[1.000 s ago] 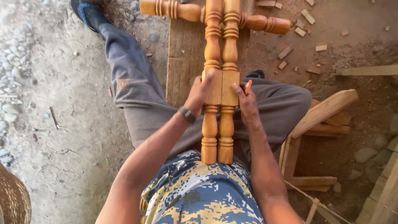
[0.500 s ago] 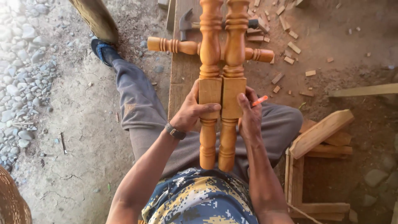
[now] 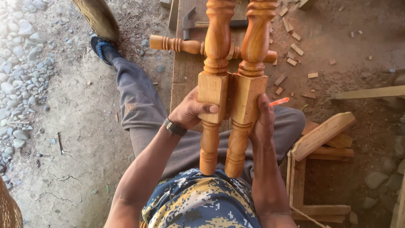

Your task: Measuring and marking wooden furniture legs using a ruler and pen

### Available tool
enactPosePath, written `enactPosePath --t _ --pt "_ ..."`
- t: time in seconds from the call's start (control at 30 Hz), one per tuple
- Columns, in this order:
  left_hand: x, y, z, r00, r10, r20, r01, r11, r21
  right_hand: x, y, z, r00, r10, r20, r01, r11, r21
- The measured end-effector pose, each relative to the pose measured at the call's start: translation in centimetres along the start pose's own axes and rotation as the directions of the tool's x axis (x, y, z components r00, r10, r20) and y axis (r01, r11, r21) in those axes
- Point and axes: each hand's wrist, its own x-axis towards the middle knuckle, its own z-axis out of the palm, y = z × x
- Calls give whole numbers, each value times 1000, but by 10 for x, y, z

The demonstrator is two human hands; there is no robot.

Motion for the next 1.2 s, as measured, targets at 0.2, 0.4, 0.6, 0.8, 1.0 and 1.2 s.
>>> enactPosePath --t 0.2,0.4,0.6,0.8,1.0,1.2 --pt "0 0 -6 1000 -22 -13 22 1000 -21 -7 -10 18 999 2 48 0 999 -38" --pt "-2 -15 -22 996 -35 -85 33 999 -22 -21 -25 42 995 -28 92 34 997 -65" --pt "0 -22 -15 970 -58 -237 47 998 -50 -27 -29 44 986 -81 147 103 983 -149" --pt "-6 -10 22 963 104 -249 -35 963 266 -45 -38 63 959 -163 231 220 943 -249" --pt "-16 0 27 950 250 -185 -53 715 697 -56 -34 61 951 -214 224 281 900 -334" --pt "-25 10 55 827 330 -455 240 524 817 -67 -25 68 860 -390 331 511 645 -569"
